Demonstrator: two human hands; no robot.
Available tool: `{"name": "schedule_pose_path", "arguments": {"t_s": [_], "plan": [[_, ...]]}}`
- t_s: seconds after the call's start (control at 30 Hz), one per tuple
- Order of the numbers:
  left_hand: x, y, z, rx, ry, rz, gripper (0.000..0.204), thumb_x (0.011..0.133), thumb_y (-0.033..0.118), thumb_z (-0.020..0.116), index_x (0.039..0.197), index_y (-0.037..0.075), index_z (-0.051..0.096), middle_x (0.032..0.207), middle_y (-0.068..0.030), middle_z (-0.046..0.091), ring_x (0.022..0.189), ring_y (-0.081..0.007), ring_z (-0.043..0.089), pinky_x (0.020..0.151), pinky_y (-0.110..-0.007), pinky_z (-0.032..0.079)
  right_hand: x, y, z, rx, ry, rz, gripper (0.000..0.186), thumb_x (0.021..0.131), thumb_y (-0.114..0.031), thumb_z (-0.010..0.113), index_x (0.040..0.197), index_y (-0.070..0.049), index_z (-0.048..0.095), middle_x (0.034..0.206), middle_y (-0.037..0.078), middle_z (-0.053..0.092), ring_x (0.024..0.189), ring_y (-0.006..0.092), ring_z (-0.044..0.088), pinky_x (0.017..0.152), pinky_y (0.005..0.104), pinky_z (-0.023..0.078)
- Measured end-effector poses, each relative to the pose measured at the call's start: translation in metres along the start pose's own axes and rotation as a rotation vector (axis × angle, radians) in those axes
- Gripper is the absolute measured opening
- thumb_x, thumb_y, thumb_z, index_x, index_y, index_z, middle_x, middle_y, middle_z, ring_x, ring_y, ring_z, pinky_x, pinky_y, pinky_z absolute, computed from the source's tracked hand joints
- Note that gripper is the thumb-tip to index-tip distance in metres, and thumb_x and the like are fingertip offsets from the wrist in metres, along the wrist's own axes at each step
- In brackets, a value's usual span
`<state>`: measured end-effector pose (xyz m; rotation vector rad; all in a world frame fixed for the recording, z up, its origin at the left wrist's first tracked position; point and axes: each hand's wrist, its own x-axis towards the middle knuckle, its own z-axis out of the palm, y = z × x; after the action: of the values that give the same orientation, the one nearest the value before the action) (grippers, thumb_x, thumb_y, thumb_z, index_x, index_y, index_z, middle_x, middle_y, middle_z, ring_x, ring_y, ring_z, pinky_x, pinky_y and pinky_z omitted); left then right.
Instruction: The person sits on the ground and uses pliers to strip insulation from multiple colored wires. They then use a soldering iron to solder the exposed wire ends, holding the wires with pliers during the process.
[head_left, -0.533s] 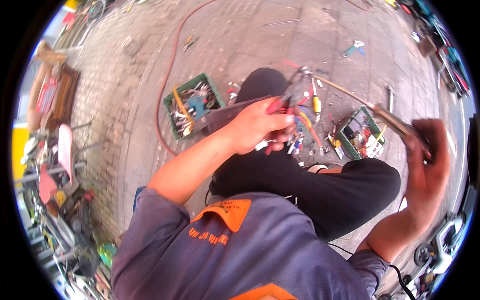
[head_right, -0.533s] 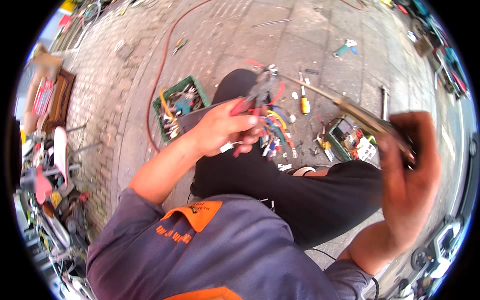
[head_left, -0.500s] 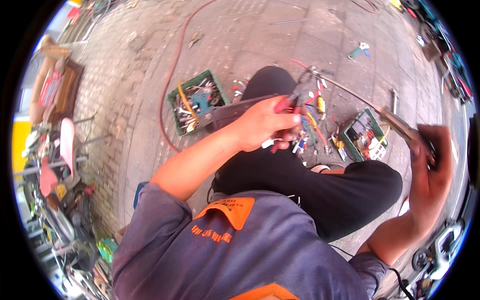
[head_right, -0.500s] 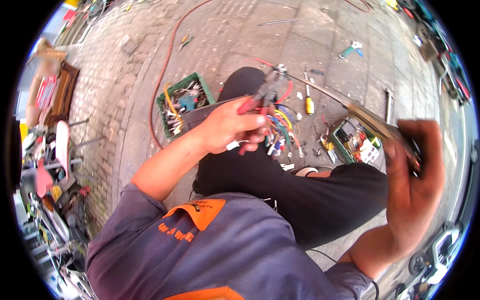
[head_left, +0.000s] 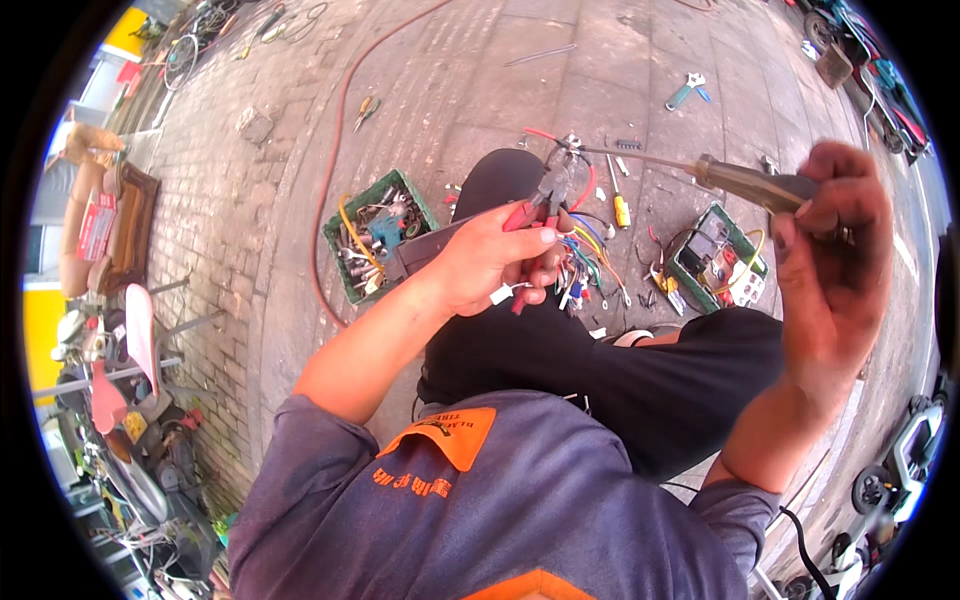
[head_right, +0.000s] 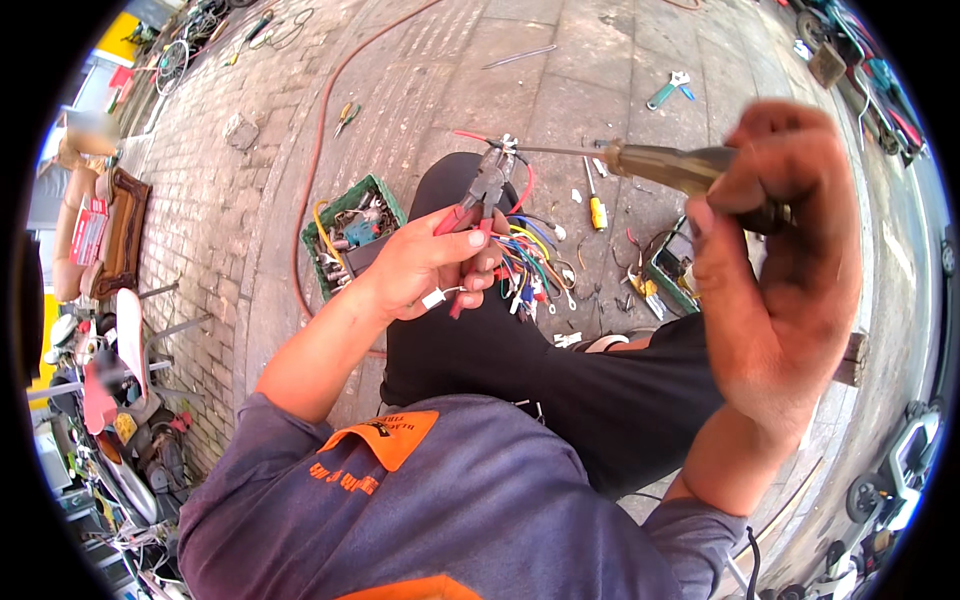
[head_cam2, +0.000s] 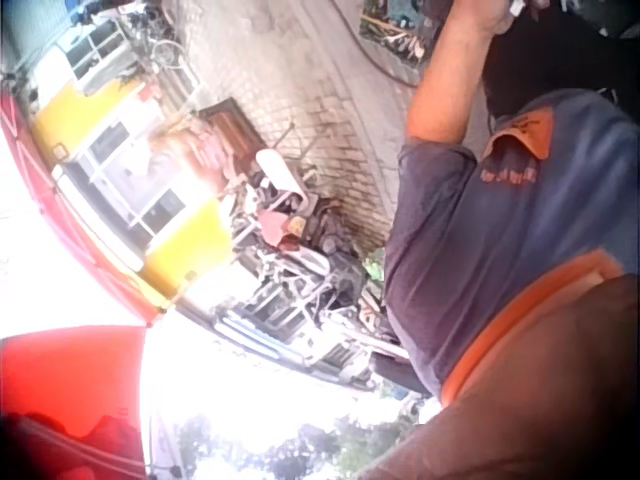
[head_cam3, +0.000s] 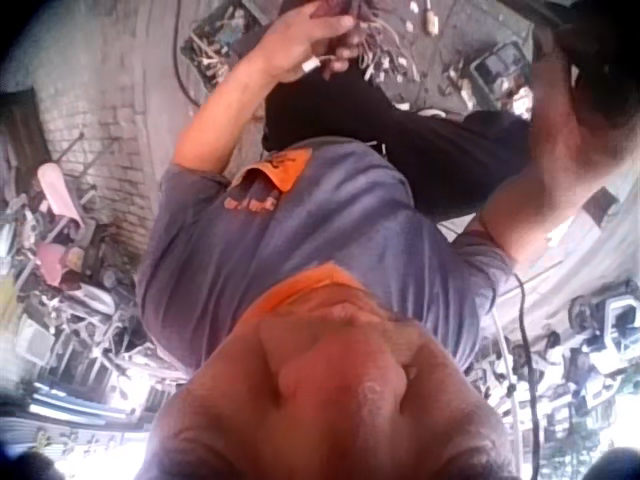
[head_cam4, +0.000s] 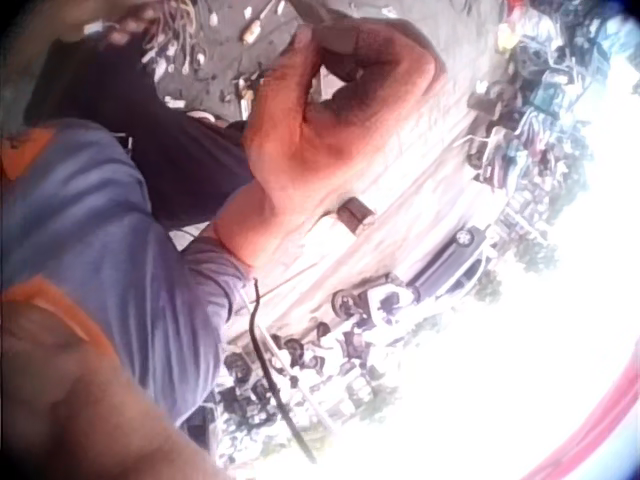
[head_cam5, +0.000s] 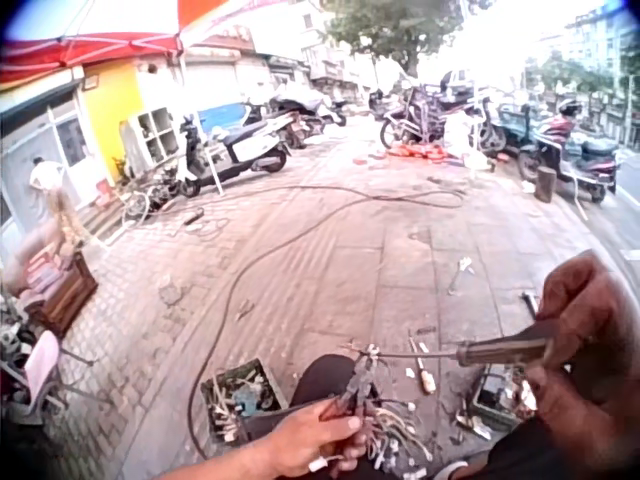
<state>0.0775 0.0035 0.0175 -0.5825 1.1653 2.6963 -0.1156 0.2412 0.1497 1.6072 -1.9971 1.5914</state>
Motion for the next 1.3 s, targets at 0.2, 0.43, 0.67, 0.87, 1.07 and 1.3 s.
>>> {"name": "schedule_pose_path", "arguments": {"t_s": [0.2,0.43,0.67,0.87,1.07,1.3], "plan": [[0.000,-0.001,0.000,0.015,-0.027,-0.001,0.036,0.104,0.028,0.067,0.132,0.008,0.055,0.096,-0.0050,0.053,0.082,-0.0170,0.053,0.065,-0.034,0.047,0.007,0.025,0.044,0.460,0.340,0.016,0.054,0.100,-0.004,0.072,0.146,0.007,0.044,0.113,0.015,0.071,0.100,0.0243,0.072,0.099,0.0391,0.058],[0.001,-0.001,0.000,-0.007,-0.016,0.006,0.040,0.104,0.029,0.066,0.134,0.007,0.053,0.096,-0.0044,0.055,0.080,-0.0166,0.055,0.066,-0.035,0.049,-0.008,0.045,0.058,0.415,0.282,0.234,0.033,0.096,-0.007,0.080,0.123,0.001,0.062,0.117,0.008,0.071,0.101,0.0137,0.068,0.092,0.0280,0.054],[0.004,-0.003,0.005,0.007,-0.007,0.008,0.041,0.105,0.030,0.065,0.136,0.006,0.053,0.096,-0.0049,0.055,0.079,-0.0169,0.055,0.066,-0.035,0.049,-0.008,0.034,0.059,0.758,0.293,0.252,0.037,0.093,-0.003,0.082,0.125,0.002,0.064,0.116,0.009,0.072,0.101,0.0162,0.070,0.093,0.0290,0.056],[0.009,-0.005,0.008,0.017,-0.029,0.006,0.040,0.106,0.030,0.064,0.136,0.006,0.053,0.096,-0.0044,0.055,0.080,-0.0164,0.055,0.066,-0.035,0.050,-0.022,0.052,0.069,0.434,0.252,0.285,0.041,0.094,-0.006,0.082,0.129,0.002,0.063,0.113,0.008,0.072,0.102,0.0160,0.070,0.091,0.0291,0.055],[0.007,-0.004,0.007,0.013,-0.028,0.005,0.040,0.106,0.030,0.064,0.136,0.005,0.053,0.096,-0.0045,0.055,0.081,-0.0166,0.055,0.067,-0.034,0.049,-0.014,0.040,0.077,0.516,0.286,0.293,0.029,0.092,-0.006,0.082,0.115,0.000,0.065,0.106,0.006,0.071,0.105,0.0163,0.068,0.091,0.0306,0.055],[0.005,-0.006,0.006,0.027,-0.028,0.016,0.042,0.106,0.031,0.064,0.137,0.005,0.053,0.096,-0.0048,0.055,0.081,-0.0163,0.054,0.066,-0.034,0.049,-0.015,0.051,0.085,0.324,0.223,0.300,0.023,0.093,-0.001,0.079,0.113,-0.001,0.069,0.103,0.007,0.075,0.102,0.0126,0.071,0.093,0.0273,0.057]]}}
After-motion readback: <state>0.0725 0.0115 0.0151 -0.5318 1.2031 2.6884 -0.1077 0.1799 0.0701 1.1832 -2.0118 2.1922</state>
